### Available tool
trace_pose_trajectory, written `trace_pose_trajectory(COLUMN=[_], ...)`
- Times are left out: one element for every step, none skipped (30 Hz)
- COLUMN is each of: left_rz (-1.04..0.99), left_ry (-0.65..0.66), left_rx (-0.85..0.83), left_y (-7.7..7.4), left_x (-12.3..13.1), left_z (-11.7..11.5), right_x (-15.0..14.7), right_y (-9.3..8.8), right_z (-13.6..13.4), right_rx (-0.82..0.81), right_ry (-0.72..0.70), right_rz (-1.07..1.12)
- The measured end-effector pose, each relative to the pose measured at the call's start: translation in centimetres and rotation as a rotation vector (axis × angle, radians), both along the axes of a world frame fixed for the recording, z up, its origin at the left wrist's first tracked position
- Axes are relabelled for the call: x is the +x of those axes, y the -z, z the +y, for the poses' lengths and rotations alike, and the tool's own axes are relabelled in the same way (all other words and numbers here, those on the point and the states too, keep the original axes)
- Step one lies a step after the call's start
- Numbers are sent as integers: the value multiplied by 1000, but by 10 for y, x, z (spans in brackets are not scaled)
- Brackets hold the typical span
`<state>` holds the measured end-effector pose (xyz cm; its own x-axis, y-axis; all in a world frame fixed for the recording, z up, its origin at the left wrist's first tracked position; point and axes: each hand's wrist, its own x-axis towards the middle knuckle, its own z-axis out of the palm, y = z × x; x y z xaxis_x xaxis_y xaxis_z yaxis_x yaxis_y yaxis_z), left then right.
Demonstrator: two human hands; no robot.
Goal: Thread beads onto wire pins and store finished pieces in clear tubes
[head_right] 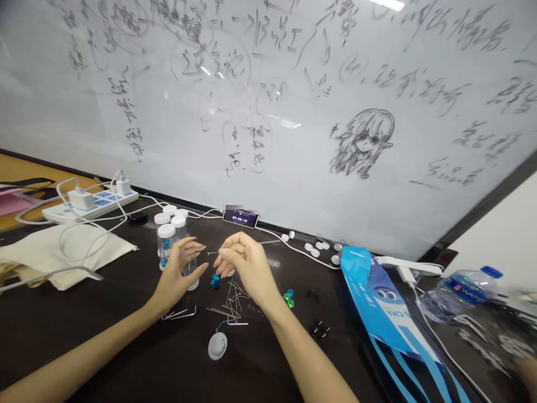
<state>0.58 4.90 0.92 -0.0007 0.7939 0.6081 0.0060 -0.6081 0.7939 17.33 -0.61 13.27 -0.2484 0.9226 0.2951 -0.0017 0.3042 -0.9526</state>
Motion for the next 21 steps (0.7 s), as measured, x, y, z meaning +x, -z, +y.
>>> trace_pose_trajectory(left_rz=[13,28,46,73,107,141,188,222,230,222,204,189,147,131,140,174,183,162,119,74,33], left_ry=[-4,-12,-36,-78,-135,-210,-274,-316,-333,-317,-266,-176,-80,36,154,277,376,473,587,685,766], left_rx=[14,30,57,103,164,254,347,422,497,551,567,500,385,249,136,58,-13,-105,-215,-320,-423], left_y=[-1,-2,-3,-5,-8,-11,-15,-20,-26,-32,-40,-48,-57,-65,-73,-79,-84,-87,-88,-88,-87], left_x=[-1,-2,-3,-5,-7,-9,-10,-12,-13,-13,-12,-10,-8,-6,-3,0,2,4,5,5,5], left_z=[-1,-3,-5,-7,-9,-11,-14,-17,-20,-24,-27,-31,-35,-39,-42,-45,-48,-50,-51,-52,-52], right_x=[0,0,-1,-1,-1,-1,-1,-2,-2,-2,-3,-3,-4,-4,-4,-5,-5,-5,-6,-6,-7], right_y=[0,0,-1,-1,-2,-2,-2,-2,-2,-2,-3,-3,-4,-5,-6,-7,-7,-8,-9,-9,-9], right_z=[0,0,-1,-1,-1,-2,-2,-2,-3,-4,-5,-6,-7,-9,-10,-11,-12,-13,-13,-14,-14], right_rx=[5,11,19,28,37,43,44,43,38,33,32,39,52,70,87,92,86,72,57,44,39], right_ry=[-4,-9,-15,-21,-28,-35,-41,-45,-46,-47,-47,-46,-43,-39,-35,-36,-42,-53,-62,-68,-70], right_rz=[-1,-7,-17,-30,-42,-51,-54,-51,-48,-48,-50,-56,-62,-66,-63,-58,-51,-45,-43,-46,-52])
